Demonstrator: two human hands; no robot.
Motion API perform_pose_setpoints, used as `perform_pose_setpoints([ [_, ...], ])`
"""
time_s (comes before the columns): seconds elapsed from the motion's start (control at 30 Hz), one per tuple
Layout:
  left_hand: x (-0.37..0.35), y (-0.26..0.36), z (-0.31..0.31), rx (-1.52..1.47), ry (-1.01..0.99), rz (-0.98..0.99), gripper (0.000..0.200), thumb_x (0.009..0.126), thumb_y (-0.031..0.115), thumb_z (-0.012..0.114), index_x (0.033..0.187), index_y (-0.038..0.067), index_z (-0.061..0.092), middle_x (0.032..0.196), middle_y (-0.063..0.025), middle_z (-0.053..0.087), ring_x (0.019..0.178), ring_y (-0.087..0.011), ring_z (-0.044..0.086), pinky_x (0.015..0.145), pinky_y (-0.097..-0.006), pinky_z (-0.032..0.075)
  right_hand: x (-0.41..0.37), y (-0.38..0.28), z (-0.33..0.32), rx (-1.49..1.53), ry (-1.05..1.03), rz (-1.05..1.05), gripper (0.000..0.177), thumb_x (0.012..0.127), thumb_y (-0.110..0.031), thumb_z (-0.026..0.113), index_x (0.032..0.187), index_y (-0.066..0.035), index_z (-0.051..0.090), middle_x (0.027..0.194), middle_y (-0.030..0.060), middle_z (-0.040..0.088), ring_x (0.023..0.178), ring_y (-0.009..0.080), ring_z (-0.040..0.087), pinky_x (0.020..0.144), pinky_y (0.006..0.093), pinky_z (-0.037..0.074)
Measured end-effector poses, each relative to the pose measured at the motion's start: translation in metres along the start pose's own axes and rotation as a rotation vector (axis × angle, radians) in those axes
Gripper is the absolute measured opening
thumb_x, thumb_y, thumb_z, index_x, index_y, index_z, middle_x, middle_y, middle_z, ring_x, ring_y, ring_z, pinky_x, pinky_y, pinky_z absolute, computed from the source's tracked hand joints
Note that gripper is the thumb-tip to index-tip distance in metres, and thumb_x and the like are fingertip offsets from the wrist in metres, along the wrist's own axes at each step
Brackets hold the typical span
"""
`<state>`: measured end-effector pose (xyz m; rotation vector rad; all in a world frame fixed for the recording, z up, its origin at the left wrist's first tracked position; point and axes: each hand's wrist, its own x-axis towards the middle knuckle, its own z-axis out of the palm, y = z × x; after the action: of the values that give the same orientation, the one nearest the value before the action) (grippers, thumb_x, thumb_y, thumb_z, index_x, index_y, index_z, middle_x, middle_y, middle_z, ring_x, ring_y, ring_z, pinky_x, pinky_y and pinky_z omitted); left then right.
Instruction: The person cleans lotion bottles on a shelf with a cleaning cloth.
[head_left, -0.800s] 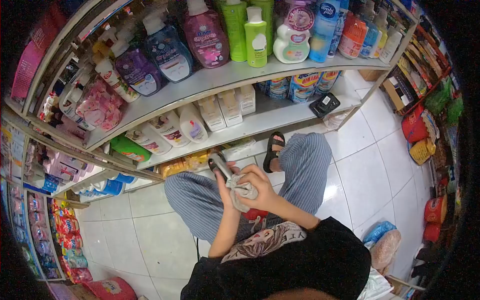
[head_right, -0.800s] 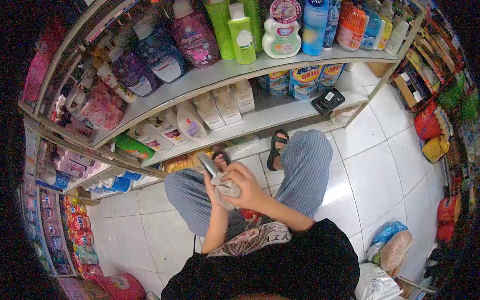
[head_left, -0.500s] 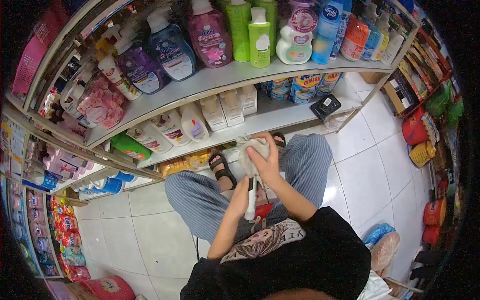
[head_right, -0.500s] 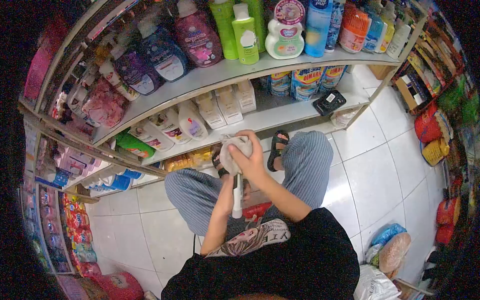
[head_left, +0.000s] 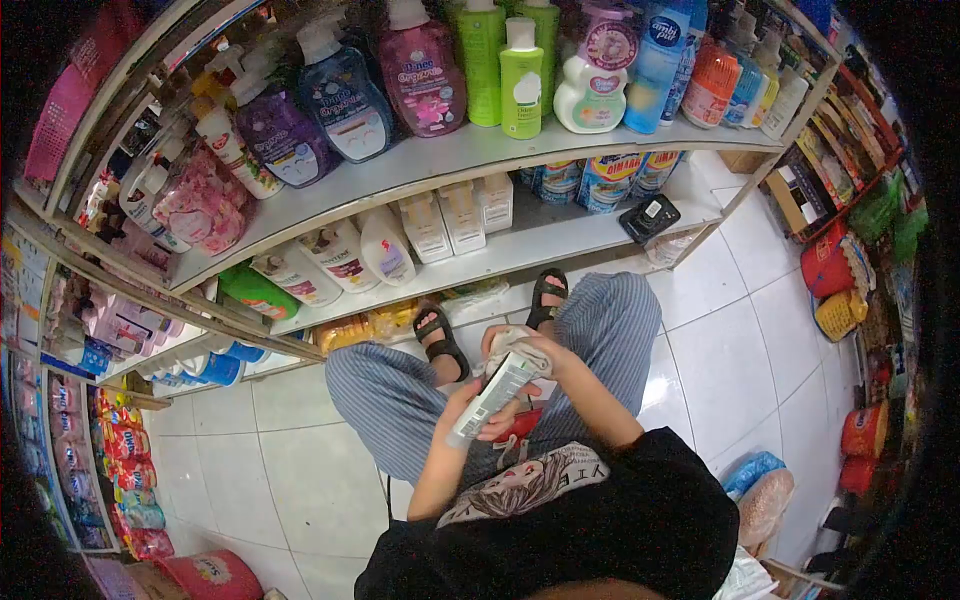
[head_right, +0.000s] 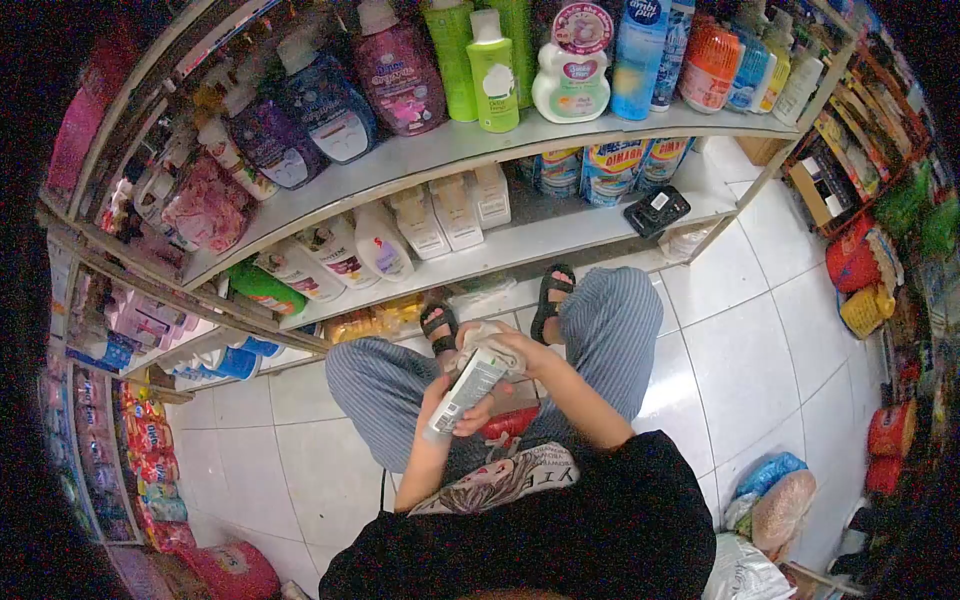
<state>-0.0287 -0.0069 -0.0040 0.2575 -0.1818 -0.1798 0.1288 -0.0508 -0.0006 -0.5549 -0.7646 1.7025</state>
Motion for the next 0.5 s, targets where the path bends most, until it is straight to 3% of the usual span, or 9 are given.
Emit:
perform_pose_setpoints([
  [0.03,0.001,-0.003,0.000,-0.014,-0.039,-0.010,0.079,0.072,0.051,0.041,0.118,-0.008,0.014,0.059,-0.0036,0.034,0.040,-0.0095,0.032,0.031,-0.0190,0.025,0.003,-0.002,-0.004,0.000,-0.001,-0.001,0.039,0.067,-0.032,0.053,0.089,0.000,0.046,0.082,0.0070,0.051,0.077,0.0112,0.050,0.067,0.0202,0.039],
  [0.1,0.001,-0.006,0.000,-0.023,-0.080,-0.025,0.080,0.072,0.051,0.041,0.119,-0.007,0.011,0.059,-0.0039,0.033,0.041,-0.0094,0.032,0.030,-0.0188,0.025,0.012,-0.004,-0.019,-0.166,-0.392,0.008,0.035,0.068,-0.030,0.052,0.088,-0.001,0.047,0.083,0.0065,0.051,0.077,0.0109,0.050,0.068,0.0198,0.039],
  [0.13,0.000,-0.009,-0.002,-0.100,-0.109,-0.013,0.082,0.071,0.051,0.042,0.120,-0.006,0.009,0.060,-0.0038,0.032,0.041,-0.0092,0.031,0.030,-0.0184,0.025,0.012,-0.006,-0.026,-0.151,-0.416,0.114,0.029,0.070,-0.022,0.050,0.087,0.001,0.048,0.084,0.0070,0.051,0.077,0.0120,0.049,0.069,0.0210,0.039],
  [0.17,-0.002,-0.012,-0.005,-0.178,-0.138,-0.002,0.083,0.071,0.051,0.042,0.121,-0.005,0.007,0.060,-0.0038,0.032,0.041,-0.0090,0.031,0.030,-0.0180,0.025,0.006,-0.007,-0.031,-0.152,-0.413,0.112,0.029,0.070,-0.022,0.050,0.087,0.001,0.048,0.084,0.0070,0.051,0.077,0.0120,0.049,0.069,0.0210,0.039],
  [0.27,-0.001,-0.012,-0.025,-0.158,-0.278,-0.026,0.074,0.070,0.050,0.044,0.119,0.000,0.019,0.059,-0.0031,0.031,0.041,-0.0090,0.030,0.030,-0.0176,0.026,-0.008,-0.023,-0.019,-0.344,0.038,0.254,0.036,0.061,-0.026,0.056,0.078,0.006,0.051,0.077,0.0101,0.050,0.073,0.0170,0.047,0.066,0.0246,0.036],
  [0.33,-0.006,-0.010,-0.024,-0.105,-0.337,-0.001,0.069,0.071,0.049,0.044,0.118,0.002,0.025,0.059,-0.0028,0.030,0.042,-0.0091,0.030,0.030,-0.0179,0.027,-0.005,-0.031,-0.037,-0.298,-0.165,0.220,0.035,0.061,-0.024,0.055,0.077,0.006,0.051,0.077,0.0102,0.050,0.073,0.0170,0.048,0.067,0.0252,0.036],
  [0.37,-0.012,-0.007,-0.022,-0.052,-0.242,0.072,0.063,0.072,0.046,0.045,0.115,0.003,0.029,0.062,-0.0048,0.035,0.045,-0.0106,0.036,0.030,-0.0187,0.029,-0.003,-0.032,-0.046,-0.250,-0.363,0.187,0.033,0.061,-0.023,0.055,0.077,0.006,0.051,0.077,0.0102,0.050,0.074,0.0169,0.048,0.068,0.0258,0.037],
  [0.43,-0.017,0.001,-0.011,0.007,-0.148,0.151,0.057,0.072,0.044,0.045,0.112,0.005,0.034,0.066,-0.0068,0.039,0.048,-0.0121,0.041,0.030,-0.0194,0.031,-0.006,-0.027,-0.052,-0.285,-0.341,0.085,0.031,0.061,-0.023,0.055,0.076,0.004,0.051,0.075,0.0095,0.050,0.076,0.0167,0.048,0.069,0.0269,0.038],
  [0.5,-0.019,0.005,0.009,0.324,0.664,0.473,0.051,0.074,0.039,0.046,0.109,0.004,0.036,0.080,-0.0102,0.048,0.064,-0.0170,0.050,0.040,-0.0215,0.040,-0.014,-0.010,-0.049,-0.111,0.233,-0.091,0.024,0.067,-0.010,0.054,0.089,-0.002,0.049,0.078,0.0066,0.051,0.076,0.0140,0.048,0.071,0.0227,0.036],
])
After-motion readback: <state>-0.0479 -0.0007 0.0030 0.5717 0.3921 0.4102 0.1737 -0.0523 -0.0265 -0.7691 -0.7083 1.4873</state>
